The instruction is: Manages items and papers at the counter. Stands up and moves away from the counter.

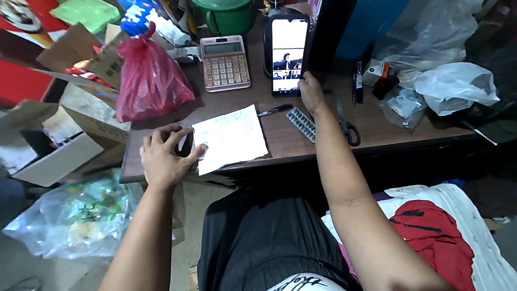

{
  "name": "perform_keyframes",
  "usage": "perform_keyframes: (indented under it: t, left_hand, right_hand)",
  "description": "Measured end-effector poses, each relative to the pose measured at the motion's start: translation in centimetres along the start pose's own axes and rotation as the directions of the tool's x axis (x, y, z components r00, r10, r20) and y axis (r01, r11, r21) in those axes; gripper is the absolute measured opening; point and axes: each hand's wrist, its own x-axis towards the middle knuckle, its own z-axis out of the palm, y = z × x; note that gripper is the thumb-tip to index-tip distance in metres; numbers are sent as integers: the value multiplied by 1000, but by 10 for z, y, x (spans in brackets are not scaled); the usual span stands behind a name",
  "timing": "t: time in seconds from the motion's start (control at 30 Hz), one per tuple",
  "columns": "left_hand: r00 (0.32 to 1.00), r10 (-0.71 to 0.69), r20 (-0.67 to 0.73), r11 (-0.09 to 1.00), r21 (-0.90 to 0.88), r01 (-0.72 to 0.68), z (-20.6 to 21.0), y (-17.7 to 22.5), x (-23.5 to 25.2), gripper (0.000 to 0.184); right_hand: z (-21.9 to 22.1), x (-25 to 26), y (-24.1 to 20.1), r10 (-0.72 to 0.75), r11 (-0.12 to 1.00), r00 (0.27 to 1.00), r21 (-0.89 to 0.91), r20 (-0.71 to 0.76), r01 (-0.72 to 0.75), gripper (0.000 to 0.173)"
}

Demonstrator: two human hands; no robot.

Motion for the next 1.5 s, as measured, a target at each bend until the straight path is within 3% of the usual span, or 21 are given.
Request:
perform_keyframes:
  t: [1.5]
  left_hand:
    - [1000, 0, -18, 1000, -10, 0, 0, 1, 0, 76]
  right_hand:
    - [0, -1, -2, -5, 999, 1000, -46, -18, 4, 31]
